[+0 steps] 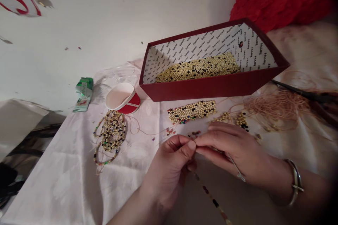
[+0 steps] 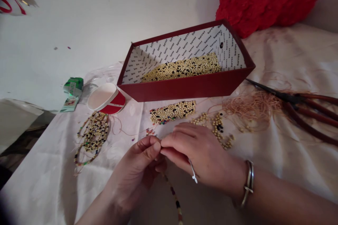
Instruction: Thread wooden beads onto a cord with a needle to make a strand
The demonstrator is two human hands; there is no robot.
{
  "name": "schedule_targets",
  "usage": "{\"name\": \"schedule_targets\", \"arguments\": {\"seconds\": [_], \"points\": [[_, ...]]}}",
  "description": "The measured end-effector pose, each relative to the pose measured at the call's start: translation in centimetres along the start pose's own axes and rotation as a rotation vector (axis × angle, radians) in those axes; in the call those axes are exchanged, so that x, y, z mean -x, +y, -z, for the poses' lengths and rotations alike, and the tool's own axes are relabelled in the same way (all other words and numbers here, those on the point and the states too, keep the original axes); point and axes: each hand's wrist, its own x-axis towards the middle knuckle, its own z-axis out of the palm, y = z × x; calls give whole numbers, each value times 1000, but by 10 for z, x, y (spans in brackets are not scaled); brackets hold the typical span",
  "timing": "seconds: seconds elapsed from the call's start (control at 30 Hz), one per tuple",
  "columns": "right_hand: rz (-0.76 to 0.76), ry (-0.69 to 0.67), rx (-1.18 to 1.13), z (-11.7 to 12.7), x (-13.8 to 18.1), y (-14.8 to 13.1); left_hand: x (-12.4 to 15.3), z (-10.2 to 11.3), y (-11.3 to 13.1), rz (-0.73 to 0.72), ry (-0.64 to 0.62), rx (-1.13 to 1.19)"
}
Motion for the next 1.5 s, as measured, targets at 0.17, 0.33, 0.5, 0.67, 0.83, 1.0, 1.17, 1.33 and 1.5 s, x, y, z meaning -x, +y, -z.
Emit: {"name": "schedule_targets", "arguments": {"seconds": [0.17,0.33,0.5,0.67,0.83,1.0,1.17,1.33,1.5], "points": [[-121,-107,97,-1,-1,8,-2,-1,5,-60,65,134],[-173,-302,210,-6,-1,21,-4,-3,8,-131,164,175],[-166,-371,214,-8,-3,22,-4,-2,7,-125,160,180],[-137,-182,94,-4,-2,17,-3,-1,6,-75,94,189],[-124,53,-54,3,9,7,-1,-1,5,20,2,190],[-122,138,20,11,11,-11,-1,-2,3,74,-36,181],[-54,48,-23,12,6,-19,0,-1,1,117,-77,166],[-61,96,-106,8,3,-18,0,0,0,118,-128,145],[-133,83,-187,4,4,-18,-1,1,-2,107,-150,103]]}}
